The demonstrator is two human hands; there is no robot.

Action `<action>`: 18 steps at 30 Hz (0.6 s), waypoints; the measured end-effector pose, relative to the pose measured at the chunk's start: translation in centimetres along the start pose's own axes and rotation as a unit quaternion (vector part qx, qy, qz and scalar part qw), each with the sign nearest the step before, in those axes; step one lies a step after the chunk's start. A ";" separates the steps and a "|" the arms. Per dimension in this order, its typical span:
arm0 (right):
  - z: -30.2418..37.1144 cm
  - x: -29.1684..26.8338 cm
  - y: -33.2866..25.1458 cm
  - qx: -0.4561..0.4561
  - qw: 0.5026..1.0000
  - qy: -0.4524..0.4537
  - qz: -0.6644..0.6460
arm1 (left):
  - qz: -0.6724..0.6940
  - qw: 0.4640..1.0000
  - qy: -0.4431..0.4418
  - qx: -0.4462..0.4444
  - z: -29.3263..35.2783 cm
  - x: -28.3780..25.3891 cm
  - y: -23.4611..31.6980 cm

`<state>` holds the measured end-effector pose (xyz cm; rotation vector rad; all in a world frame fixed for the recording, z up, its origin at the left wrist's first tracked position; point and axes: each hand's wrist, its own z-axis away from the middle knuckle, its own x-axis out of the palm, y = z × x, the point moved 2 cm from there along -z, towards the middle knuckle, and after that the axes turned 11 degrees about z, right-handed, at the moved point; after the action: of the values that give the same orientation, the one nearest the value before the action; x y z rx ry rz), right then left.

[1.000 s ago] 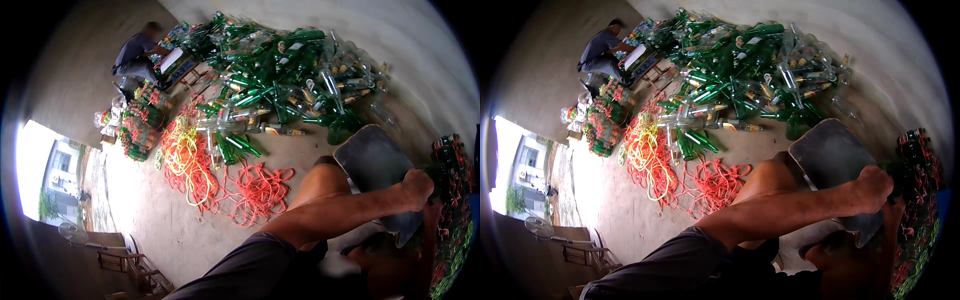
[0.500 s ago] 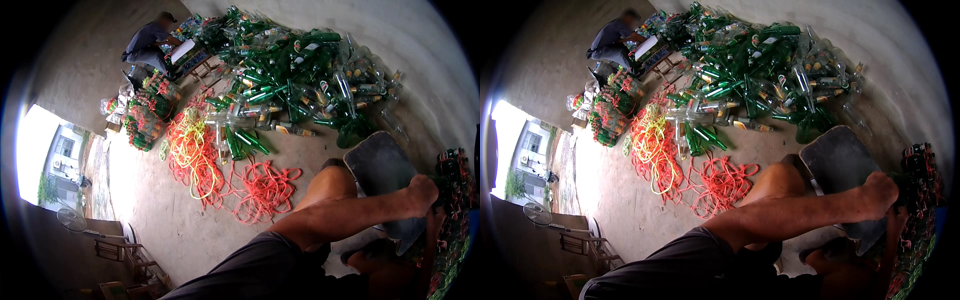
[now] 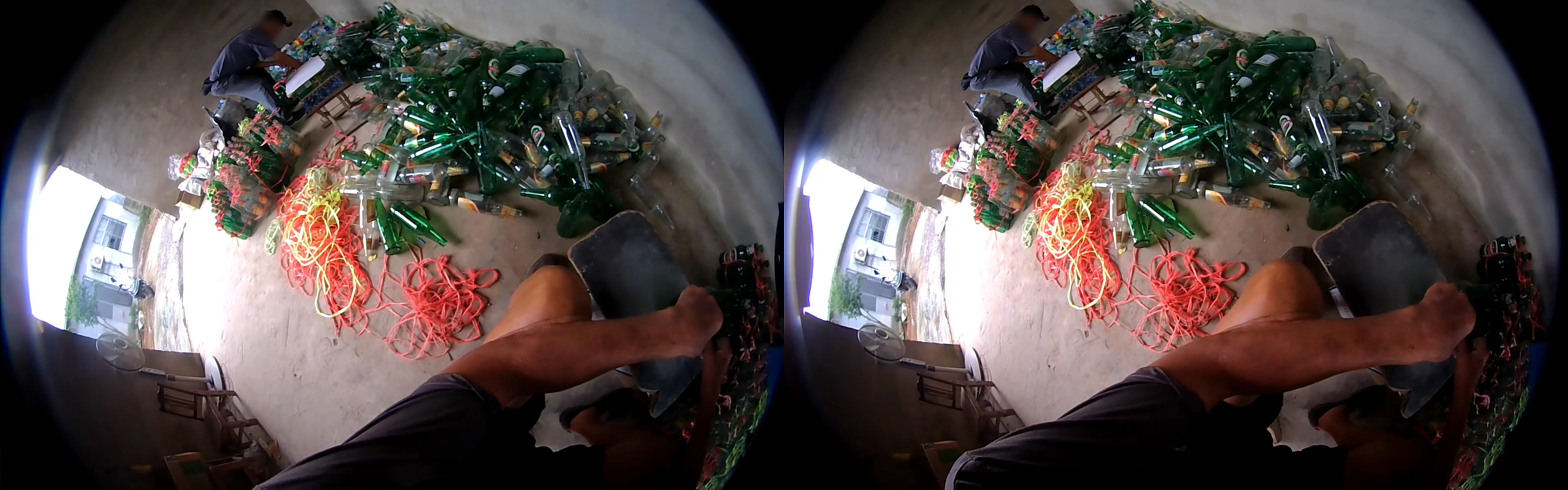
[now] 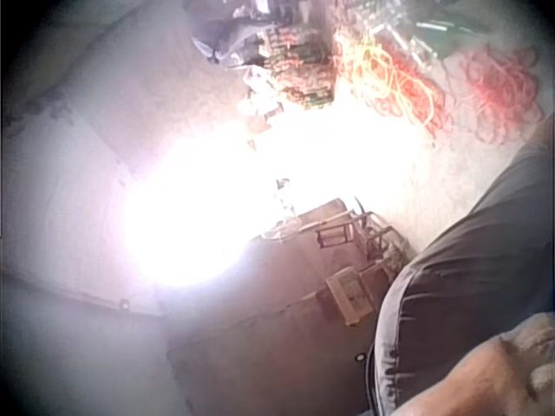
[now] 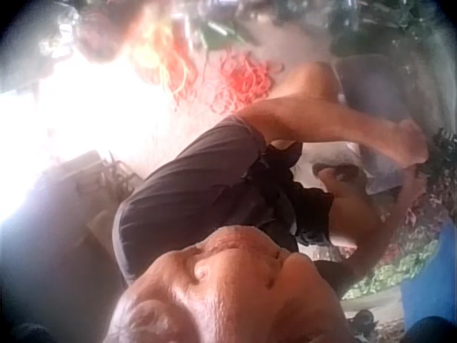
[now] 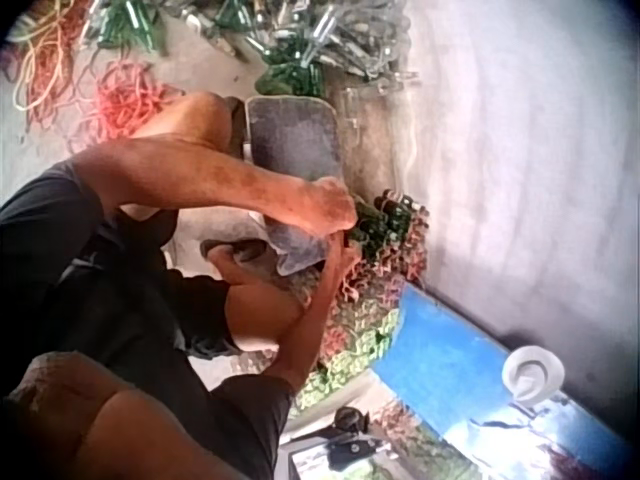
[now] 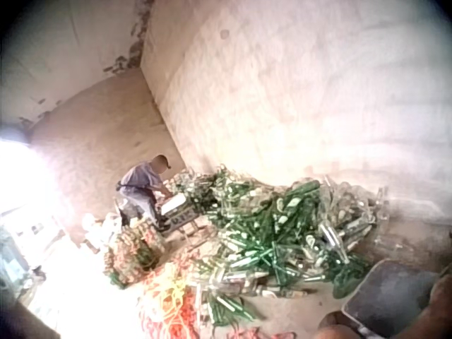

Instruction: The person sits on a low stool and bundles green glass bottles using red plastic straps. They thread the straps through the necks of the bottles, tie knots, and place the completed bundles on the floor. Another person is visible in the background working with bottles.

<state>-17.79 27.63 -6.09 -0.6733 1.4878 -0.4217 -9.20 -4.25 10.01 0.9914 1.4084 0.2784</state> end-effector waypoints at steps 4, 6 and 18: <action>-0.1 0.3 0.0 -0.014 1.000 -0.006 -0.012 | 0.004 1.000 0.030 0.010 0.6 -0.5 0.5; -0.4 0.2 0.6 -0.008 1.000 -0.008 0.004 | 0.004 1.000 0.024 0.012 0.5 -0.5 0.6; -0.9 -0.1 2.0 -0.045 0.996 -0.002 0.079 | 0.003 0.999 0.021 0.028 0.4 0.0 0.5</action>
<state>-18.93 29.05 -7.28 -0.6211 1.5510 -0.2325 -8.66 -4.09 10.33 1.0412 1.4576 0.2662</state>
